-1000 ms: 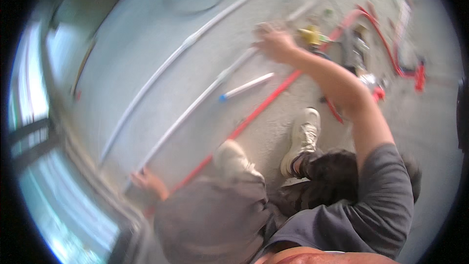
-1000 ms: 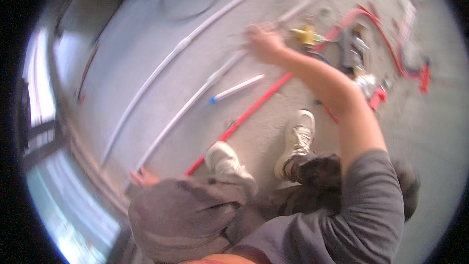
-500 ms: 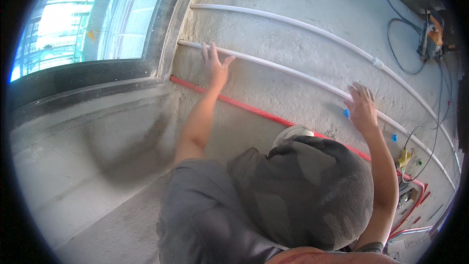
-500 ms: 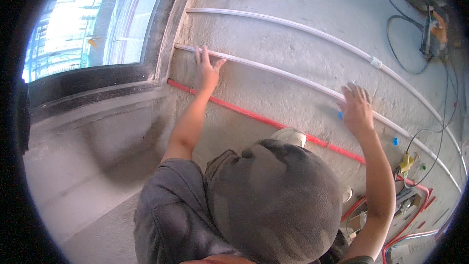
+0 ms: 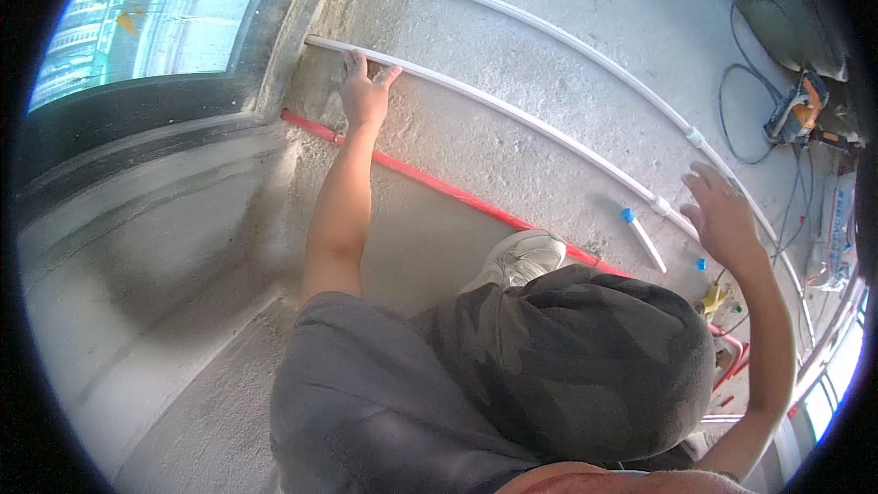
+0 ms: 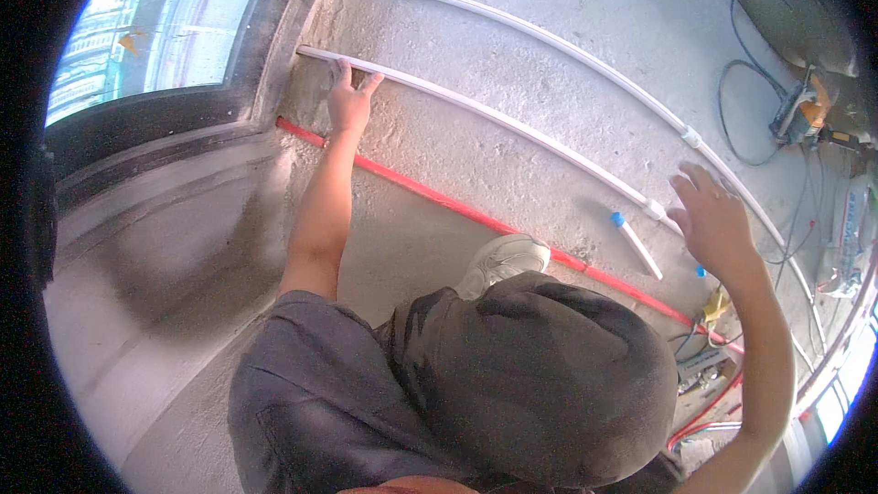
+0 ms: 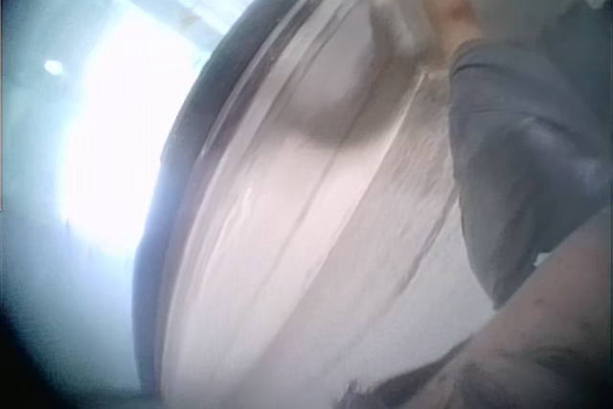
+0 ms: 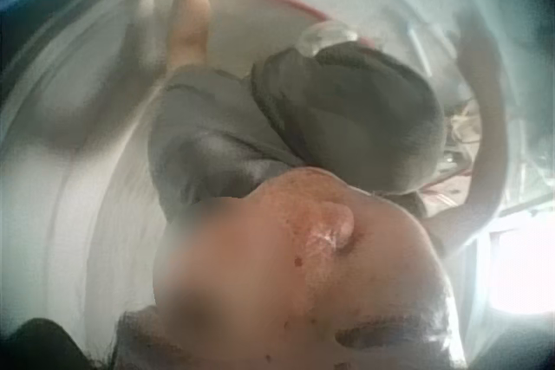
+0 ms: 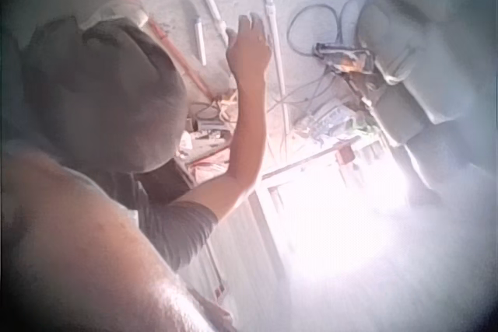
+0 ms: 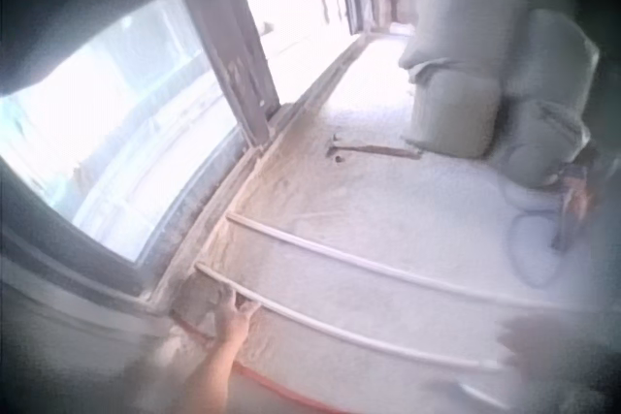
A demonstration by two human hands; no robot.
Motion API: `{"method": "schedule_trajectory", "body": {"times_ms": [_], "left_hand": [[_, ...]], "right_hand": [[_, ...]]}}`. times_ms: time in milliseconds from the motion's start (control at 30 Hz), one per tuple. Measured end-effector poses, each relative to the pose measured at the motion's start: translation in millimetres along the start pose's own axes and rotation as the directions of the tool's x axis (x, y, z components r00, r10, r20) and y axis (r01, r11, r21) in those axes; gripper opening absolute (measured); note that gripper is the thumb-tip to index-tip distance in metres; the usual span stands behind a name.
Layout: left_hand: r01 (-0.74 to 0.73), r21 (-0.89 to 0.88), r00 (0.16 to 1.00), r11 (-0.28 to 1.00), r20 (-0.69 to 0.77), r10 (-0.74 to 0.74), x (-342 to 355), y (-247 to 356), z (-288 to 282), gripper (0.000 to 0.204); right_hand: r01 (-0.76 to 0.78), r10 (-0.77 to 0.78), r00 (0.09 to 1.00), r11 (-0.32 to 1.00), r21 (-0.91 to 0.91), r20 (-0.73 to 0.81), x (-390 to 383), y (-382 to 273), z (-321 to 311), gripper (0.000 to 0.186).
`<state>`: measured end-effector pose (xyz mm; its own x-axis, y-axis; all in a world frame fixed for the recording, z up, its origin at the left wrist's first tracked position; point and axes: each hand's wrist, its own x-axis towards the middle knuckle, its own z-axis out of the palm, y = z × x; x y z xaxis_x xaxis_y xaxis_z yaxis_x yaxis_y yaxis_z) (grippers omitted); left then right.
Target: The person measures and cuts white plastic pipes using a pipe cutter, then connects them with fittings and secures them to the floor using a hammer and nails. The person also uses a power drill to make holes in the floor.
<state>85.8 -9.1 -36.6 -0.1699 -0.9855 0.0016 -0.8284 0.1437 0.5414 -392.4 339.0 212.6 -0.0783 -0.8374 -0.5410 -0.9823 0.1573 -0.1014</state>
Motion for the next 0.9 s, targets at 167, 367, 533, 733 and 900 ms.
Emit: {"method": "schedule_trajectory", "body": {"times_ms": [167, 367, 533, 733, 900], "left_hand": [[0.015, 0.078, 0.998, 0.997, -0.067, -0.01, 8.2, 2.0, 1.5, 0.099], [0.016, -0.118, 1.0, 0.993, -0.017, -0.018, -14.4, 0.3, 10.1, 0.088], [0.057, -0.078, 0.995, 0.995, 0.081, -0.051, -21.1, 2.6, 1.5, 0.092], [0.034, 0.002, 0.998, 0.999, -0.057, -0.034, -46.2, 6.0, 12.1, 0.069], [-0.213, -0.02, 0.962, 0.977, 0.172, 0.213, -30.6, 94.6, 23.3, 0.042]], "right_hand": [[-0.093, 0.107, 0.98, 0.992, -0.088, 0.169, -64.8, 27.7, -25.0, 0.044], [-0.187, 0.182, 0.982, 0.978, 0.096, 0.059, -136.0, 52.2, 21.2, 0.045], [-0.368, 0.332, 0.927, 0.899, 0.239, 0.178, -201.6, 45.6, 117.3, 0.05], [-0.318, 0.305, 0.943, 0.709, 0.629, 0.133, -273.8, 18.8, 271.1, 0.046], [-0.281, 0.394, 0.907, 0.297, 0.913, 0.151, -285.9, -25.4, 351.7, 0.038]]}}
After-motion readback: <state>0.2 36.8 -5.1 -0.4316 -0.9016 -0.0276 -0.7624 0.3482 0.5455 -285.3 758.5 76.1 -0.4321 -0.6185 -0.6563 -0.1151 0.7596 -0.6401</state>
